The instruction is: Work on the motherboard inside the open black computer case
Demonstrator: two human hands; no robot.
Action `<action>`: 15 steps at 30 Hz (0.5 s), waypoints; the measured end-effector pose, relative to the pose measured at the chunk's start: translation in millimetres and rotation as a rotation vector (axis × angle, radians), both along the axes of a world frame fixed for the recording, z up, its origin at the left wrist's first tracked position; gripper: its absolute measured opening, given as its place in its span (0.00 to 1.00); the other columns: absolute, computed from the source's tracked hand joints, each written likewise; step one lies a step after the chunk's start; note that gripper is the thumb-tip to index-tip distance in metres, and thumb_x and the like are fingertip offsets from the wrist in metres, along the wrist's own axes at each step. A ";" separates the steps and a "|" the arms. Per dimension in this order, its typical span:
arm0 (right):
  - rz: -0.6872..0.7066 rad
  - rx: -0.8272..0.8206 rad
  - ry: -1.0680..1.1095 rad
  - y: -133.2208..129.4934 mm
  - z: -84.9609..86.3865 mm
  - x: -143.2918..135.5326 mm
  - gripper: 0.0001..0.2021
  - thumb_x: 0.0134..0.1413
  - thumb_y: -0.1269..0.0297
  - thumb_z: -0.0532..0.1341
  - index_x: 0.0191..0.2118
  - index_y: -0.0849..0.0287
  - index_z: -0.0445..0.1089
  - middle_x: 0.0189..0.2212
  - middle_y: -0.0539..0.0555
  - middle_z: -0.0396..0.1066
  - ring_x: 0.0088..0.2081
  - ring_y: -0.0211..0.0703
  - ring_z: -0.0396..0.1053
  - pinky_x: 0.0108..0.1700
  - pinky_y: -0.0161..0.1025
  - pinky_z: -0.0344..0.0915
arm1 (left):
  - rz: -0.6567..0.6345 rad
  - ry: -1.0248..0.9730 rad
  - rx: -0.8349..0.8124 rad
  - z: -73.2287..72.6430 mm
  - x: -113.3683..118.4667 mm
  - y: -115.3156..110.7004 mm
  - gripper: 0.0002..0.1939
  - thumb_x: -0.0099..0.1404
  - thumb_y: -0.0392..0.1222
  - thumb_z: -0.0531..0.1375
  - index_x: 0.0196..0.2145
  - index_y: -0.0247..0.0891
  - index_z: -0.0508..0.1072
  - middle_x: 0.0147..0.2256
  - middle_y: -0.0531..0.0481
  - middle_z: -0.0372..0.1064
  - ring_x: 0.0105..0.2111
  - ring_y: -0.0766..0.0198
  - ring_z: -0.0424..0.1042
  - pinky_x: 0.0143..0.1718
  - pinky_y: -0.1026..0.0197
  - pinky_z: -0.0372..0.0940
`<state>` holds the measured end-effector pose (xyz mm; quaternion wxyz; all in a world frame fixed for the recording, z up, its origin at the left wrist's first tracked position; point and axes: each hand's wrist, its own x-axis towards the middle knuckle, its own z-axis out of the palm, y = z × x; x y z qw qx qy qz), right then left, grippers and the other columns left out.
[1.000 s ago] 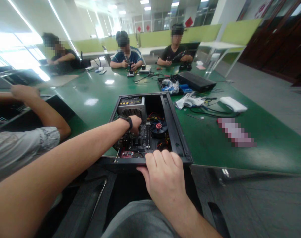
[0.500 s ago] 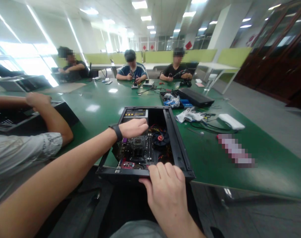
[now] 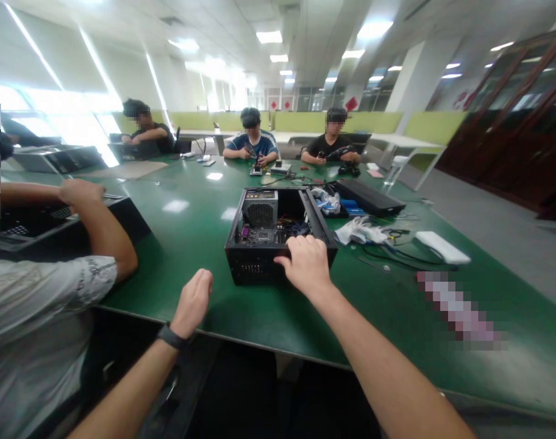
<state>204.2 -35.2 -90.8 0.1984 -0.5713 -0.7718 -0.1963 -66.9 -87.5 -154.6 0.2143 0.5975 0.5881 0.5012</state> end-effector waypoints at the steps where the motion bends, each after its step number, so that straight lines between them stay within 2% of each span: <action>1: -0.009 0.001 -0.008 17.9 -0.3 -1.0 0.19 0.58 0.45 0.62 0.40 0.58 0.68 0.38 0.57 0.71 0.44 0.49 0.64 0.47 0.45 0.55 | -0.001 0.019 -0.013 -12.2 0.4 -4.2 0.18 0.74 0.49 0.47 0.26 0.41 0.56 0.24 0.56 0.54 0.26 0.65 0.56 0.29 0.61 0.53; 3: -0.027 -0.003 -0.025 53.2 0.1 -3.1 0.20 0.59 0.44 0.61 0.41 0.59 0.68 0.39 0.56 0.71 0.45 0.49 0.65 0.48 0.46 0.58 | -0.022 0.043 -0.019 -29.8 2.8 -10.5 0.18 0.75 0.48 0.47 0.26 0.41 0.56 0.25 0.56 0.55 0.26 0.65 0.57 0.30 0.61 0.54; 6: -0.061 -0.017 -0.052 103.1 2.2 -6.6 0.20 0.62 0.46 0.59 0.45 0.60 0.69 0.43 0.55 0.70 0.47 0.46 0.67 0.51 0.48 0.63 | -0.026 0.060 -0.004 -43.5 6.4 -15.4 0.17 0.75 0.46 0.47 0.27 0.41 0.57 0.26 0.55 0.56 0.27 0.65 0.58 0.31 0.61 0.55; 11: -0.117 -0.043 -0.077 173.2 4.7 -12.2 0.20 0.63 0.50 0.60 0.53 0.59 0.69 0.51 0.57 0.70 0.49 0.45 0.69 0.52 0.51 0.68 | -0.013 0.089 0.019 -52.4 9.5 -18.4 0.15 0.75 0.43 0.47 0.28 0.41 0.58 0.26 0.55 0.56 0.27 0.64 0.60 0.30 0.61 0.55; 15: -0.134 -0.054 -0.085 215.3 5.7 -15.0 0.21 0.63 0.52 0.60 0.55 0.59 0.68 0.53 0.57 0.69 0.51 0.46 0.69 0.53 0.52 0.68 | 0.014 0.218 0.008 -56.1 14.2 -20.1 0.12 0.74 0.41 0.47 0.31 0.42 0.61 0.27 0.53 0.60 0.28 0.62 0.63 0.32 0.59 0.57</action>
